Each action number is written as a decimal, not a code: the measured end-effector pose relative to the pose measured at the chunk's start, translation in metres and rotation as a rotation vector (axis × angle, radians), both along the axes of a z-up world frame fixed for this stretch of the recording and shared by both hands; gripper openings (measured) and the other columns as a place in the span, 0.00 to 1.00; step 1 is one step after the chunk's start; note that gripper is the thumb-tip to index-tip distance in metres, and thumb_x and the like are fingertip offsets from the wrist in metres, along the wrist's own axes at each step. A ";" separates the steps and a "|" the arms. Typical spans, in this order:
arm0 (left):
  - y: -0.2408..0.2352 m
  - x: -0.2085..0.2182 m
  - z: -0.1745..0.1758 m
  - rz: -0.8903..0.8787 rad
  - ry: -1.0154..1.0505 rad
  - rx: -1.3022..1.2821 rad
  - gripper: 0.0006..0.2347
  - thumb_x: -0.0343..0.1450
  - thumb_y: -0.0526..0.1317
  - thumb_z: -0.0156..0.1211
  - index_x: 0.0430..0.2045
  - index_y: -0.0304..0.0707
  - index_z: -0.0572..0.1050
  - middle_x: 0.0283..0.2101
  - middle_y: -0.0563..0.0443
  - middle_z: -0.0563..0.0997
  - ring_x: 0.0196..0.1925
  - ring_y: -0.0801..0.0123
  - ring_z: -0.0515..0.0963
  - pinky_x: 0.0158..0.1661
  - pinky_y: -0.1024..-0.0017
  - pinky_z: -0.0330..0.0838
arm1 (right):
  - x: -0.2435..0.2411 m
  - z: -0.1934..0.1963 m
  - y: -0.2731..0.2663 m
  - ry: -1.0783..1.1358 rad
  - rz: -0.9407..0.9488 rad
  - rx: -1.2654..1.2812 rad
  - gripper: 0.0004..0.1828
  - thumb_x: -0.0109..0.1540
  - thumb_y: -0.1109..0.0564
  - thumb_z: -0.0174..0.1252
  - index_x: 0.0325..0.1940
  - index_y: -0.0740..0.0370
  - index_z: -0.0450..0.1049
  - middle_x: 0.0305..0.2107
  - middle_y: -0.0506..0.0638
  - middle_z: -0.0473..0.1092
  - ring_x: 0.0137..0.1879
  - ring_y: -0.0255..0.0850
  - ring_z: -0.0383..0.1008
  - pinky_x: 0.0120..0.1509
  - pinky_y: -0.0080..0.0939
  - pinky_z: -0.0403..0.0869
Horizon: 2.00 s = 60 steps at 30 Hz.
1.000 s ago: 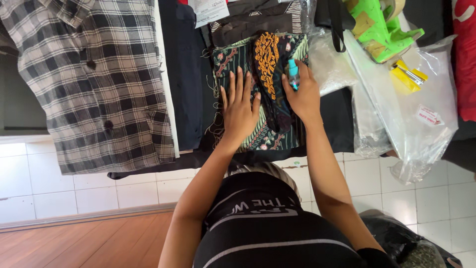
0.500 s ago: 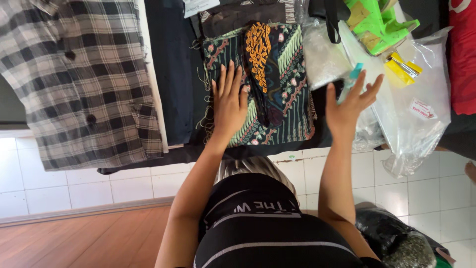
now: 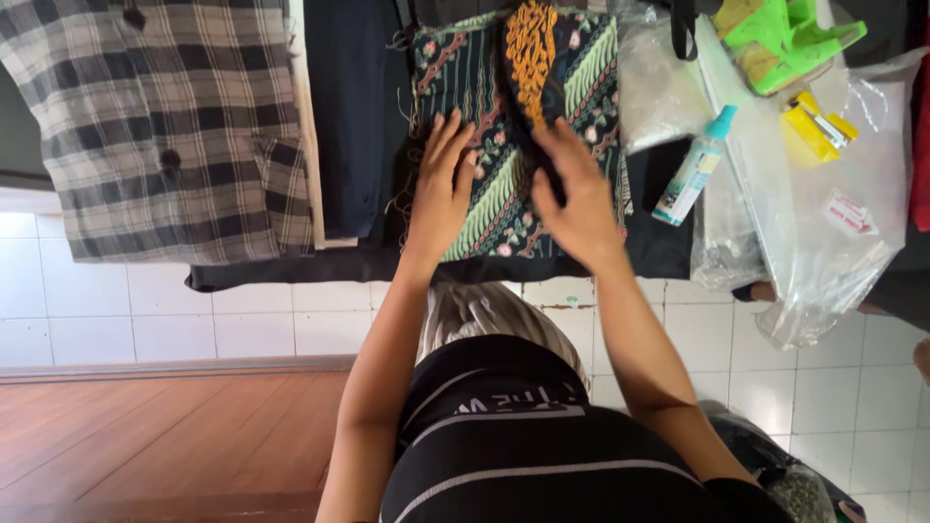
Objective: The person sprays a liquid from a small bottle onto various folded garments laid out on a table. They handle multiple items including pants, a t-shirt, a plaid shirt, and patterned fabric, smoothing each one with their hands after spraying.
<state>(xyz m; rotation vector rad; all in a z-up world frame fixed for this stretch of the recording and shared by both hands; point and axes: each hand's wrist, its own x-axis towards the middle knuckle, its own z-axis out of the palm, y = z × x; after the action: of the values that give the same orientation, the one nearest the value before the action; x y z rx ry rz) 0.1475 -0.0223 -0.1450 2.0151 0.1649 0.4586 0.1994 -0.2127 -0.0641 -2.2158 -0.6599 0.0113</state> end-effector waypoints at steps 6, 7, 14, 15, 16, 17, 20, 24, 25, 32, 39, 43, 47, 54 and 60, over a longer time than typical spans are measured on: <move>-0.007 -0.084 0.025 0.124 0.084 -0.200 0.20 0.77 0.39 0.56 0.64 0.33 0.67 0.71 0.34 0.65 0.61 0.49 0.74 0.61 0.63 0.69 | 0.018 0.016 -0.041 0.235 -0.100 0.318 0.26 0.69 0.68 0.57 0.72 0.64 0.68 0.59 0.52 0.73 0.58 0.35 0.75 0.64 0.33 0.73; -0.007 -0.097 0.028 0.135 0.131 -0.244 0.21 0.75 0.39 0.57 0.64 0.34 0.66 0.69 0.36 0.68 0.55 0.51 0.79 0.57 0.64 0.73 | 0.017 0.017 -0.046 0.235 -0.096 0.423 0.26 0.69 0.68 0.57 0.72 0.65 0.67 0.61 0.52 0.72 0.59 0.35 0.75 0.65 0.33 0.74; -0.007 -0.119 0.052 0.095 0.045 0.039 0.21 0.76 0.37 0.60 0.65 0.33 0.67 0.69 0.38 0.67 0.69 0.44 0.68 0.67 0.55 0.63 | -0.027 0.024 -0.050 -0.171 -0.194 0.276 0.24 0.69 0.71 0.56 0.70 0.70 0.68 0.66 0.57 0.69 0.72 0.43 0.69 0.78 0.40 0.64; -0.008 -0.115 0.054 0.052 0.046 0.065 0.22 0.76 0.37 0.61 0.65 0.33 0.67 0.69 0.37 0.66 0.70 0.43 0.66 0.68 0.53 0.60 | -0.029 0.028 -0.049 -0.145 -0.223 0.308 0.23 0.69 0.70 0.55 0.70 0.69 0.69 0.66 0.57 0.69 0.72 0.43 0.69 0.78 0.40 0.64; -0.009 -0.114 0.055 0.013 0.052 0.089 0.22 0.75 0.37 0.61 0.65 0.33 0.67 0.70 0.37 0.65 0.71 0.43 0.64 0.68 0.52 0.58 | -0.032 0.030 -0.047 -0.115 -0.247 0.340 0.23 0.69 0.70 0.55 0.69 0.69 0.69 0.66 0.57 0.69 0.73 0.43 0.68 0.78 0.40 0.64; -0.011 -0.110 0.056 -0.020 0.041 0.077 0.22 0.75 0.38 0.61 0.65 0.33 0.67 0.71 0.37 0.64 0.72 0.42 0.62 0.69 0.52 0.58 | -0.035 0.034 -0.047 -0.084 -0.270 0.372 0.22 0.69 0.69 0.55 0.69 0.69 0.70 0.66 0.57 0.69 0.73 0.43 0.68 0.78 0.40 0.64; -0.017 -0.101 0.055 -0.084 0.024 0.067 0.23 0.75 0.40 0.61 0.65 0.33 0.66 0.73 0.36 0.61 0.74 0.42 0.59 0.70 0.52 0.57 | -0.035 0.049 -0.051 -0.219 -0.278 0.330 0.22 0.69 0.70 0.55 0.69 0.69 0.70 0.67 0.58 0.69 0.75 0.47 0.68 0.81 0.43 0.63; -0.020 -0.097 0.056 -0.112 0.039 0.090 0.24 0.74 0.41 0.62 0.66 0.34 0.65 0.73 0.37 0.60 0.76 0.42 0.56 0.70 0.51 0.54 | -0.022 0.064 -0.058 -0.429 -0.294 0.209 0.23 0.68 0.70 0.55 0.69 0.67 0.70 0.68 0.60 0.67 0.74 0.52 0.69 0.80 0.45 0.66; -0.020 -0.096 0.056 -0.117 0.043 0.087 0.25 0.74 0.41 0.62 0.66 0.34 0.65 0.74 0.36 0.59 0.76 0.41 0.56 0.70 0.51 0.54 | -0.013 0.063 -0.059 -0.467 -0.295 0.188 0.23 0.68 0.70 0.55 0.69 0.67 0.70 0.68 0.60 0.67 0.74 0.52 0.69 0.80 0.45 0.67; -0.016 -0.116 0.050 -0.095 0.101 0.003 0.26 0.74 0.41 0.61 0.68 0.37 0.62 0.75 0.37 0.56 0.75 0.42 0.55 0.71 0.52 0.53 | 0.081 0.001 -0.056 -0.554 -0.210 -0.438 0.23 0.69 0.63 0.59 0.68 0.68 0.71 0.68 0.62 0.64 0.72 0.68 0.60 0.77 0.62 0.59; -0.005 -0.134 0.041 -0.027 0.079 0.007 0.22 0.76 0.37 0.60 0.66 0.36 0.65 0.68 0.37 0.67 0.70 0.44 0.65 0.67 0.55 0.61 | 0.029 -0.027 -0.057 -0.447 -0.278 -0.194 0.16 0.71 0.63 0.57 0.63 0.63 0.76 0.67 0.61 0.66 0.74 0.64 0.61 0.76 0.63 0.57; -0.003 -0.133 0.035 0.026 0.164 -0.248 0.21 0.76 0.37 0.58 0.65 0.34 0.65 0.55 0.37 0.74 0.52 0.56 0.80 0.53 0.64 0.77 | -0.046 -0.019 -0.052 -0.164 -0.429 0.050 0.15 0.71 0.61 0.58 0.62 0.61 0.74 0.58 0.57 0.70 0.64 0.53 0.70 0.64 0.48 0.70; -0.001 -0.133 0.035 0.052 0.202 -0.234 0.21 0.76 0.37 0.59 0.64 0.30 0.64 0.51 0.38 0.76 0.44 0.61 0.81 0.45 0.68 0.78 | -0.087 -0.027 -0.053 -0.340 -0.403 -0.203 0.28 0.62 0.60 0.69 0.65 0.69 0.69 0.53 0.63 0.68 0.51 0.53 0.65 0.55 0.52 0.68; -0.006 -0.128 0.041 0.032 0.261 -0.294 0.21 0.75 0.40 0.61 0.60 0.30 0.64 0.51 0.38 0.77 0.44 0.61 0.80 0.44 0.65 0.75 | -0.071 -0.075 -0.074 0.328 -0.519 0.492 0.15 0.69 0.59 0.65 0.57 0.66 0.71 0.43 0.48 0.73 0.42 0.31 0.70 0.47 0.32 0.72; -0.012 -0.137 0.067 0.154 -0.086 0.289 0.19 0.73 0.37 0.63 0.59 0.36 0.69 0.58 0.30 0.72 0.55 0.42 0.72 0.57 0.59 0.65 | -0.062 -0.071 -0.079 0.486 -0.516 0.814 0.15 0.68 0.64 0.62 0.52 0.59 0.62 0.39 0.45 0.73 0.42 0.33 0.77 0.45 0.37 0.78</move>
<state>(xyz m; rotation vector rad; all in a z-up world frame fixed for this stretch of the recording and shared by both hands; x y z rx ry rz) 0.0108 -0.0341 -0.0776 2.2697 0.2120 0.6986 0.1372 -0.2920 -0.1347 -1.4424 0.1811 0.0144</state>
